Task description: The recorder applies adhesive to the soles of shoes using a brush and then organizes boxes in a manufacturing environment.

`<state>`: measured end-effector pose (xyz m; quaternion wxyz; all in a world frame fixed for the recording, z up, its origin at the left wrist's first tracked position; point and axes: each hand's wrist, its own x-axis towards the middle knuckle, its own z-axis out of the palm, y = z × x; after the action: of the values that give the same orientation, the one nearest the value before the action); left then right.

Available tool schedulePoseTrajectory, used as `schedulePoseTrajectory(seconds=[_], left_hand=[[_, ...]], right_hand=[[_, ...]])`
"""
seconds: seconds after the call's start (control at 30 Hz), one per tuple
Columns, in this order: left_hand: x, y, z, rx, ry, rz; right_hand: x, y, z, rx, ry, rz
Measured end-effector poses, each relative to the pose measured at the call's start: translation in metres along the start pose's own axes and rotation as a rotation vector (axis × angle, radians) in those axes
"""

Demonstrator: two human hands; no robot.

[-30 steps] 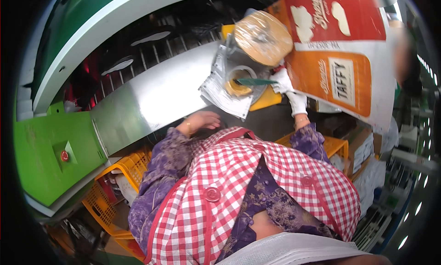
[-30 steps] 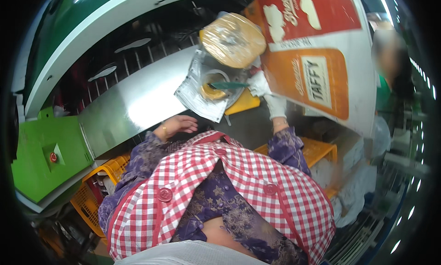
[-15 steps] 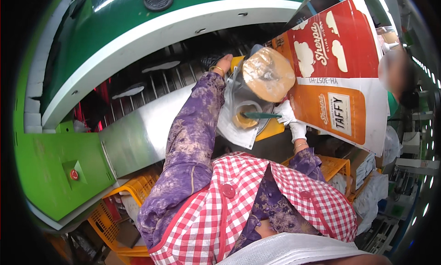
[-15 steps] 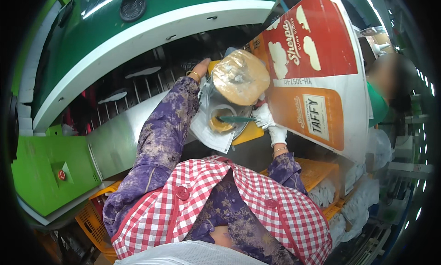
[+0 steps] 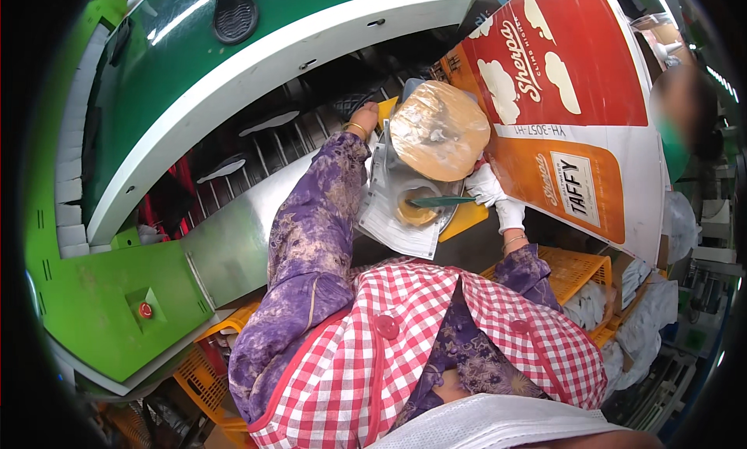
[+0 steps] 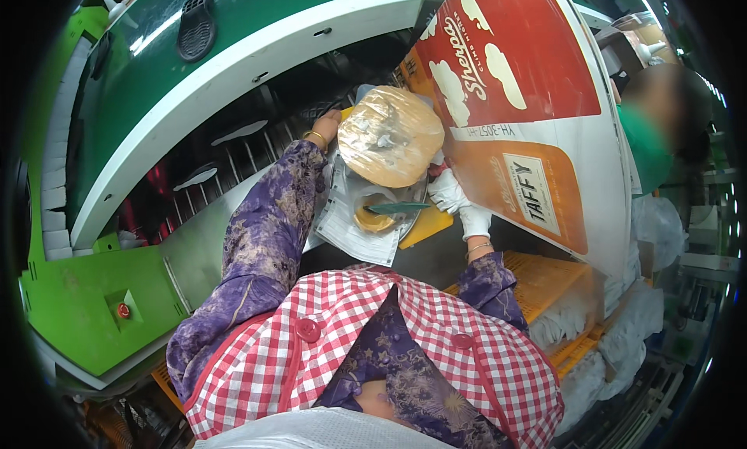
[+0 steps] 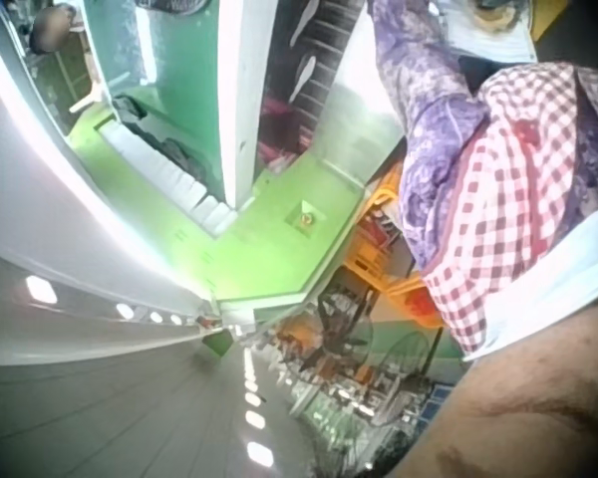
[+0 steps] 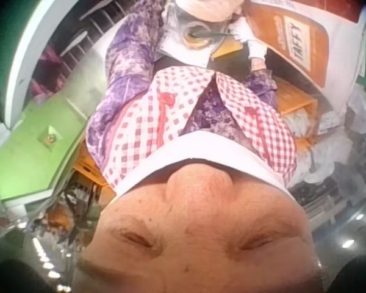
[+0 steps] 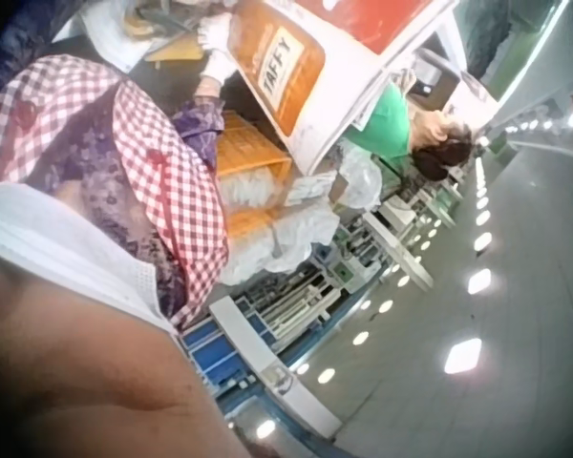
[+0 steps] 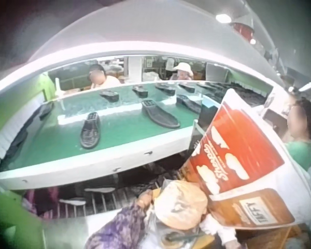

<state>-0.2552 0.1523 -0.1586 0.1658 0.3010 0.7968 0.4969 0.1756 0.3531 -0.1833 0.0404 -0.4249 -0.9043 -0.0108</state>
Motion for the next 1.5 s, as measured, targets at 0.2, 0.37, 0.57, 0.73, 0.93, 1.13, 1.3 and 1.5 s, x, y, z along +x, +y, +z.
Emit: schedulePoseTrajectory(seconds=[0.2, 0.37, 0.57, 0.73, 0.93, 1.13, 1.3, 1.5], left_hand=[[-0.006, -0.002, -0.002, 0.051, 0.021, 0.045], [0.008, -0.005, 0.005, -0.028, -0.047, 0.019], [0.034, -0.033, 0.03, -0.158, -0.08, 0.004], [0.072, -0.056, 0.062, -0.298, -0.164, -0.08], [0.057, -0.042, 0.044, -0.141, -0.064, -0.086], [-0.011, -0.034, -0.003, -0.106, -0.132, -0.122], [-0.089, -0.022, 0.004, -0.29, -0.162, -0.192], [-0.174, -0.002, 0.023, -0.442, -0.212, -0.31]], right_hand=[[-0.008, -0.007, -0.016, -0.105, 0.125, -0.053], [-0.019, -0.003, 0.0, 0.101, 0.335, 0.037], [0.007, 0.006, 0.058, 0.007, -0.02, 0.209], [0.011, 0.001, 0.057, 0.405, 0.134, 0.316], [0.03, -0.01, 0.007, 0.422, 0.238, 0.204], [-0.003, 0.008, -0.017, 0.788, -0.042, 0.267], [-0.053, 0.016, 0.006, 0.995, 0.124, 0.428], [-0.074, -0.015, -0.023, 1.312, 0.171, 0.31]])
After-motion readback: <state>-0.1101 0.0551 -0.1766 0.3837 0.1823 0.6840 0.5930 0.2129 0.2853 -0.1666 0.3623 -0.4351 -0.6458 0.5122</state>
